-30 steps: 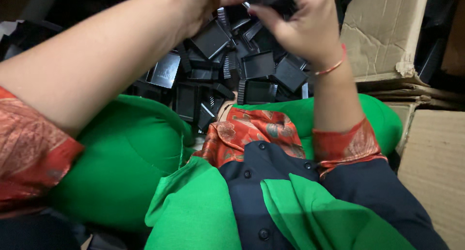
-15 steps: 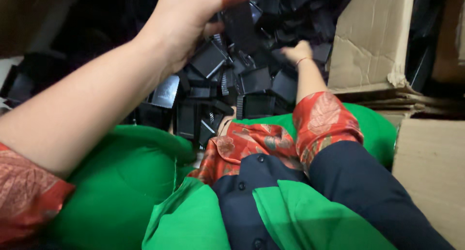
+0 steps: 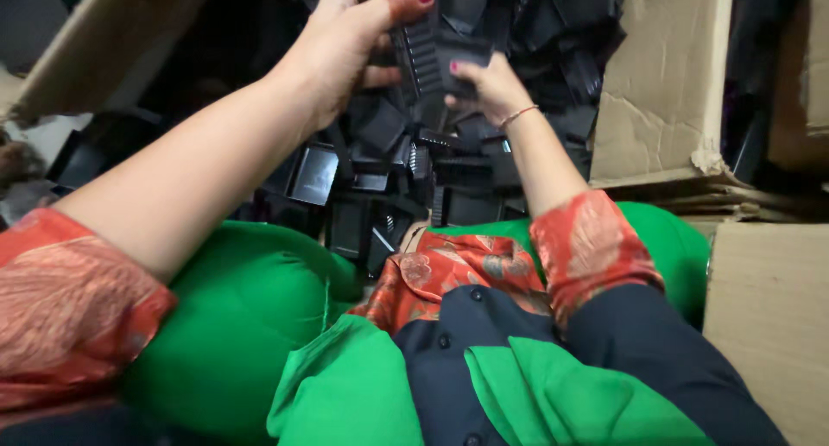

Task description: The person sits on the floor among large piles of small black plastic boxes, picks up individual boxes, turns them over in both hands, and places them into a cardboard box beside them, repeating this pick-inspect-place cycle throughout the clip.

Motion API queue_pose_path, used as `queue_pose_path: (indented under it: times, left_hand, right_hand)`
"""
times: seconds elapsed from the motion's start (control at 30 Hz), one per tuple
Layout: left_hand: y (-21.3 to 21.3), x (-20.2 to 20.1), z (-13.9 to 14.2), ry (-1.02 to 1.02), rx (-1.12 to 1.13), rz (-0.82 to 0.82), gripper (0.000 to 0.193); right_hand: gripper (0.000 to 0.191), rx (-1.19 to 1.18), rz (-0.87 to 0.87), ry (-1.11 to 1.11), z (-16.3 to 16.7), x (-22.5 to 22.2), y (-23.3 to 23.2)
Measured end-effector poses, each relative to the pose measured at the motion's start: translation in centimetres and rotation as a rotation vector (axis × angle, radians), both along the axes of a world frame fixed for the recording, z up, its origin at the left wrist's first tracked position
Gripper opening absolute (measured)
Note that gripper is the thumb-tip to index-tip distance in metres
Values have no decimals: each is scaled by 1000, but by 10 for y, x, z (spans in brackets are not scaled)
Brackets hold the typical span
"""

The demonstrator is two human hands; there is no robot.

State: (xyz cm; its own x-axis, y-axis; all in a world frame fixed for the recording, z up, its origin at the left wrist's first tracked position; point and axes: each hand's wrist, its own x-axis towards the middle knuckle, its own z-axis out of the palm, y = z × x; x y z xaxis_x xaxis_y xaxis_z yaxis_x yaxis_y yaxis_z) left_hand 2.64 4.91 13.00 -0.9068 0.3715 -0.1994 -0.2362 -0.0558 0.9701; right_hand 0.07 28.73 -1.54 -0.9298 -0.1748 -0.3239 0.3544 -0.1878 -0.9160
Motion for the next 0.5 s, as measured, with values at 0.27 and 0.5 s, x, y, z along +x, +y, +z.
queue_pose_path:
  times: [0.27, 0.5]
  left_hand:
    - [-5, 12, 11, -83, 104, 3, 81]
    - [5, 26, 32, 31, 298, -221, 75]
  right_hand:
    - [67, 273, 215, 943, 142, 84, -25]
    - [62, 184, -44, 1007, 151, 126, -29]
